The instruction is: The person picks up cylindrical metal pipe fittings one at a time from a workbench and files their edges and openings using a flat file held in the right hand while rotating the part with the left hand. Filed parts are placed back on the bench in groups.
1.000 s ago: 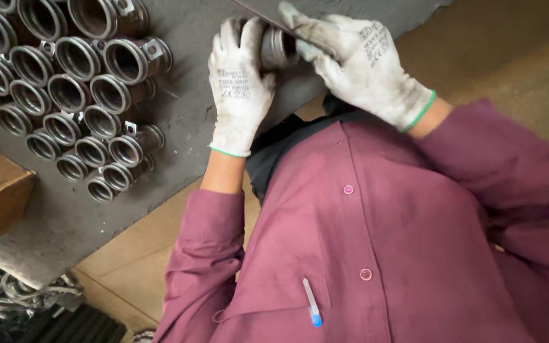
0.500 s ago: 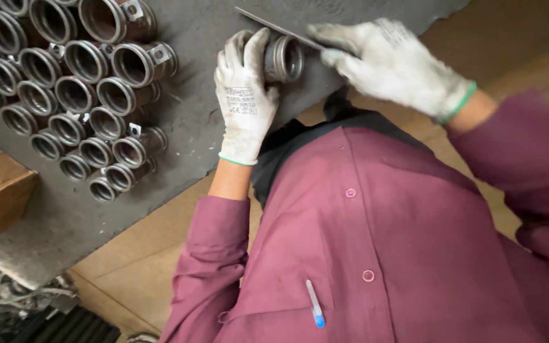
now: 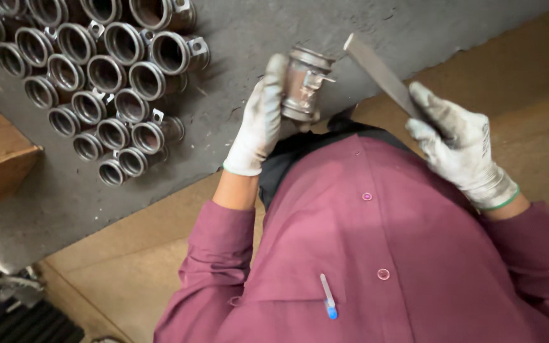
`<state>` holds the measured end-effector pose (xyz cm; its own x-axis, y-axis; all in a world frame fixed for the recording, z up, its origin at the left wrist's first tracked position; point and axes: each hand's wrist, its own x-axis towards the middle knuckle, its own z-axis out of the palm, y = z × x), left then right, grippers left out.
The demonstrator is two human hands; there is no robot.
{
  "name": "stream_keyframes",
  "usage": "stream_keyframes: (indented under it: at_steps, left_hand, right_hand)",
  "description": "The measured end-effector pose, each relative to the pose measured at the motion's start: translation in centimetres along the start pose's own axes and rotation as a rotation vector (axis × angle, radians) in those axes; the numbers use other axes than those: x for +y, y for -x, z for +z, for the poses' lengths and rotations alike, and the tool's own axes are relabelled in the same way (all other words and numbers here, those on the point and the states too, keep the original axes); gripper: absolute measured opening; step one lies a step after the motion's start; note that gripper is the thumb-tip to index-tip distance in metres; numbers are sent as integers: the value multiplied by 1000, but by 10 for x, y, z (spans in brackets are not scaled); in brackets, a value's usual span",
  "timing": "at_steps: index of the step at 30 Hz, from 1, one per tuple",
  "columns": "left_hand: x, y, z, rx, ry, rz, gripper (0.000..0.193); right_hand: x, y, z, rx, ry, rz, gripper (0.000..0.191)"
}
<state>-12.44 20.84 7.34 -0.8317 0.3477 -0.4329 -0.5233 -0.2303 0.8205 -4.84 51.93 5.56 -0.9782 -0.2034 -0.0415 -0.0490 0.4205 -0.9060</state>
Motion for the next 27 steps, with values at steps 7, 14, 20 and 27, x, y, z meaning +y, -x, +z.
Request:
stream_keyframes:
  at_steps: [7,14,20,27]
  left_hand:
    - [-21,-6,6,225,-181,138,63]
    - [-1,4,22,104,-142,187,60]
    - [28,19,26,192,137,-64,56]
    - [-1,2,30,187,141,-12,54]
  right_hand:
    - [-21,-12,-6,-126,412,-378,54]
    - [-30,-39,3,-184,442,-466,67]
    - [1,-5,-26,-31,405,-240,51]
    - [-43,-16,-13,-176,328,-198,48]
